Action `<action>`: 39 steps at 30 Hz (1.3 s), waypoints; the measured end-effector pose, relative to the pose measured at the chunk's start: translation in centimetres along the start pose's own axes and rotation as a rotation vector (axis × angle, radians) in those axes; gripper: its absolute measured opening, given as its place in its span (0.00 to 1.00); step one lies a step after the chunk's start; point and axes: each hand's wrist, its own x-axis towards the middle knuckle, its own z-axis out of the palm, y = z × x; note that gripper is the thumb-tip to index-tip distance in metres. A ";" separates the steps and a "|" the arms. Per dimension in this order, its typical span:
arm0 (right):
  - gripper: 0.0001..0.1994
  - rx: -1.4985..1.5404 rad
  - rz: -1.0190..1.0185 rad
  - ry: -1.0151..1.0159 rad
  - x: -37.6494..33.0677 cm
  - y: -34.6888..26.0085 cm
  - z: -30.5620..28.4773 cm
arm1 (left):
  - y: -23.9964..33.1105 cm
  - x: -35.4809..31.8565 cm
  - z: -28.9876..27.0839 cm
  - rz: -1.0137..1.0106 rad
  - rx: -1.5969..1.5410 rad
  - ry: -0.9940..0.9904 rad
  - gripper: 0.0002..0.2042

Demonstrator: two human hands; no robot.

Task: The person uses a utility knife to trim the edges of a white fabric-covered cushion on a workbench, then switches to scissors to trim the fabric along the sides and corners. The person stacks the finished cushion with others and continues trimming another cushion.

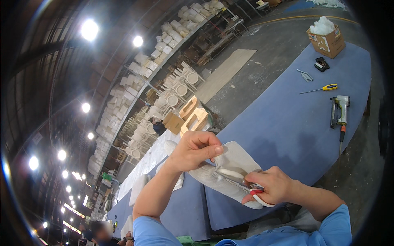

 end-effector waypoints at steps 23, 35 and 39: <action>0.23 0.692 0.231 0.462 7.1 -1.4 -0.6 | -2.9 -2.0 0.6 0.362 0.714 0.244 0.27; 0.22 1.083 0.390 0.450 4.8 -4.5 1.8 | -0.9 -2.9 -0.1 0.653 0.915 0.241 0.17; 0.22 1.241 0.395 0.493 2.4 -4.6 2.1 | 1.8 0.3 1.1 0.582 0.957 -0.013 0.15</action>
